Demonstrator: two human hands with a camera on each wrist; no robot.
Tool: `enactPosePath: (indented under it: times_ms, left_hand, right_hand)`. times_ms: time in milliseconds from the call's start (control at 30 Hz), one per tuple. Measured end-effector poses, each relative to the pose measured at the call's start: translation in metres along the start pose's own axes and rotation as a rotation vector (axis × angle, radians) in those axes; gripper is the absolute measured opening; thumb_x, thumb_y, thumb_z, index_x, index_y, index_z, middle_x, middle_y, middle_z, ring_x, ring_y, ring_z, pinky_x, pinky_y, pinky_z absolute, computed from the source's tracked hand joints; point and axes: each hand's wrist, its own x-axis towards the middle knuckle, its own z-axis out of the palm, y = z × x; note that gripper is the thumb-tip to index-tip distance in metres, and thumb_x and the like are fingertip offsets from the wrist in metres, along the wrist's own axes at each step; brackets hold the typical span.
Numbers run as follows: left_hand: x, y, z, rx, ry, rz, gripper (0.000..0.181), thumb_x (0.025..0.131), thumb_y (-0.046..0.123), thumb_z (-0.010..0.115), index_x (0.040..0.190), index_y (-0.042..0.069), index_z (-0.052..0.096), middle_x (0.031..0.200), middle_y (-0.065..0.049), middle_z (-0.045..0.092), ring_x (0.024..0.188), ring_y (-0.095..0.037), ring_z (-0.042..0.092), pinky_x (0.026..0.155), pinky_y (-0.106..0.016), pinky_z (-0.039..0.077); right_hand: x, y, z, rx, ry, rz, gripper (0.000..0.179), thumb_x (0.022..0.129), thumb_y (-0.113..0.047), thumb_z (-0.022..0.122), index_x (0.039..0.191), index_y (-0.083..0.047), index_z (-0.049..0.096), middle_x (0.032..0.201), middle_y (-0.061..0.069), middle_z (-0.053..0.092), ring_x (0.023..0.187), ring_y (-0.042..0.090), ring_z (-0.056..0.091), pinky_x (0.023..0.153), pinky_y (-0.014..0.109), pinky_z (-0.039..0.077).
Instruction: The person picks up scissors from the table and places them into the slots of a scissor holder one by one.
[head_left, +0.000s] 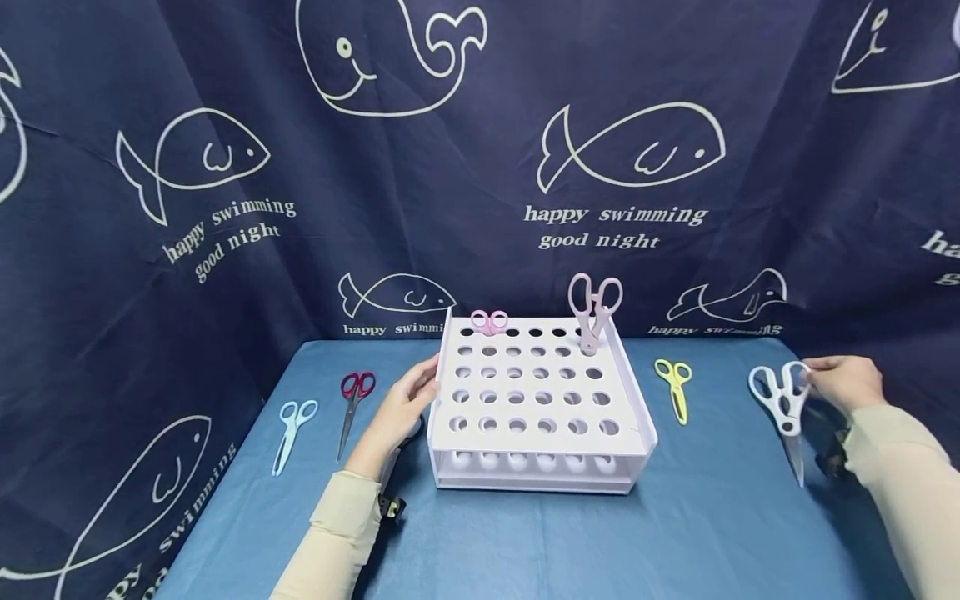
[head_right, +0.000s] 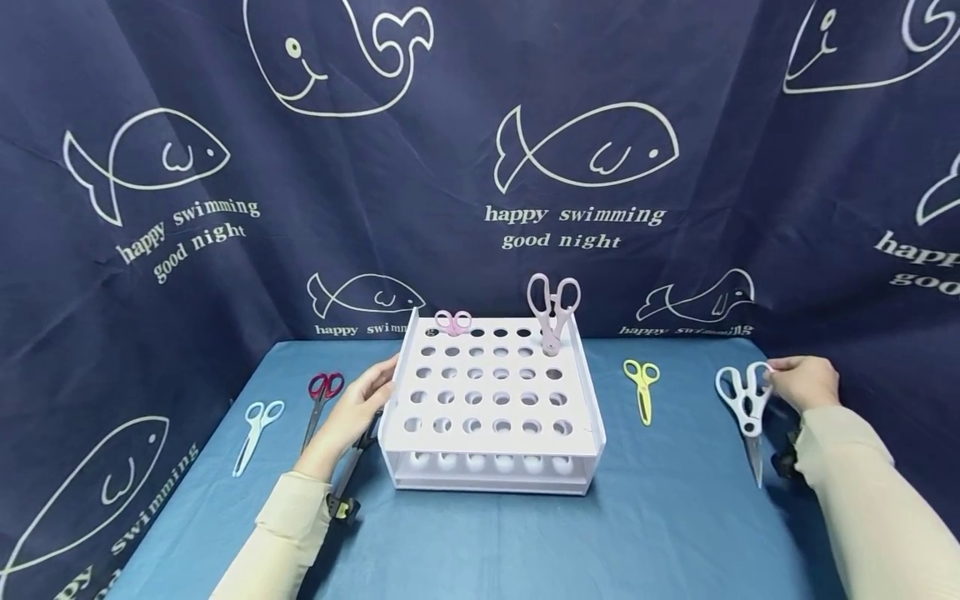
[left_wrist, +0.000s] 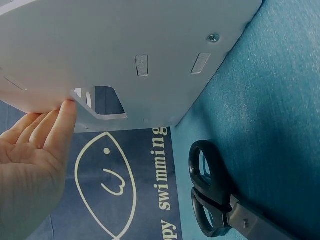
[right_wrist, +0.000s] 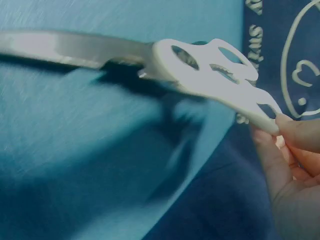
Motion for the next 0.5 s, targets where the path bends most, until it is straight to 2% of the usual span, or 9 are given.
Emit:
enactPosePath:
  times_ms: [100, 200, 300, 367, 433, 500]
  left_hand:
    - [0.0, 0.0, -0.001, 0.008, 0.0, -0.002, 0.048, 0.101, 0.014, 0.049, 0.148, 0.007, 0.038, 0.15, -0.015, 0.043, 0.136, -0.03, 0.045, 0.113, -0.045, 0.037]
    - [0.001, -0.001, -0.002, 0.02, 0.006, -0.005, 0.048, 0.102, 0.016, 0.05, 0.148, 0.008, 0.039, 0.15, -0.014, 0.043, 0.136, -0.029, 0.044, 0.113, -0.044, 0.037]
    - [0.002, -0.002, -0.002, 0.018, 0.009, 0.001, 0.048, 0.101, 0.016, 0.05, 0.148, 0.007, 0.039, 0.15, -0.014, 0.043, 0.137, -0.028, 0.043, 0.114, -0.044, 0.036]
    - [0.002, -0.003, -0.002, 0.013, 0.003, 0.007, 0.048, 0.101, 0.015, 0.05, 0.148, 0.006, 0.039, 0.15, -0.015, 0.043, 0.137, -0.029, 0.043, 0.114, -0.044, 0.036]
    - [0.002, -0.002, -0.001, 0.007, -0.001, 0.003, 0.048, 0.101, 0.014, 0.05, 0.148, 0.007, 0.039, 0.15, -0.015, 0.043, 0.137, -0.029, 0.043, 0.113, -0.045, 0.036]
    - [0.001, -0.002, 0.0, 0.006, -0.003, -0.002, 0.049, 0.101, 0.014, 0.05, 0.148, 0.007, 0.039, 0.15, -0.015, 0.043, 0.137, -0.029, 0.044, 0.113, -0.045, 0.036]
  right_hand:
    - [0.0, -0.01, -0.003, 0.046, 0.002, 0.004, 0.039, 0.089, -0.015, 0.06, 0.114, 0.015, 0.062, 0.06, -0.004, 0.069, 0.052, -0.001, 0.056, 0.05, 0.015, 0.04]
    - [0.0, -0.02, -0.005, 0.111, 0.018, -0.018, 0.039, 0.09, -0.014, 0.061, 0.113, 0.018, 0.061, 0.058, -0.008, 0.067, 0.051, -0.001, 0.06, 0.049, 0.016, 0.047]
    - [0.0, -0.028, -0.008, 0.221, 0.025, -0.03, 0.036, 0.092, -0.012, 0.061, 0.111, 0.019, 0.061, 0.056, -0.019, 0.063, 0.051, 0.001, 0.064, 0.049, 0.02, 0.054]
    - [0.0, -0.033, -0.01, 0.3, 0.033, -0.036, 0.025, 0.092, -0.011, 0.061, 0.104, 0.01, 0.067, 0.056, -0.026, 0.06, 0.051, -0.001, 0.064, 0.051, 0.02, 0.056]
    - [-0.001, -0.038, -0.012, 0.383, 0.039, -0.032, 0.011, 0.092, -0.009, 0.061, 0.089, -0.007, 0.071, 0.055, -0.031, 0.057, 0.052, -0.003, 0.063, 0.052, 0.02, 0.057]
    - [-0.003, -0.044, -0.015, 0.456, 0.05, -0.036, 0.024, 0.092, -0.007, 0.061, 0.076, -0.025, 0.067, 0.057, -0.032, 0.057, 0.052, -0.004, 0.062, 0.053, 0.019, 0.057]
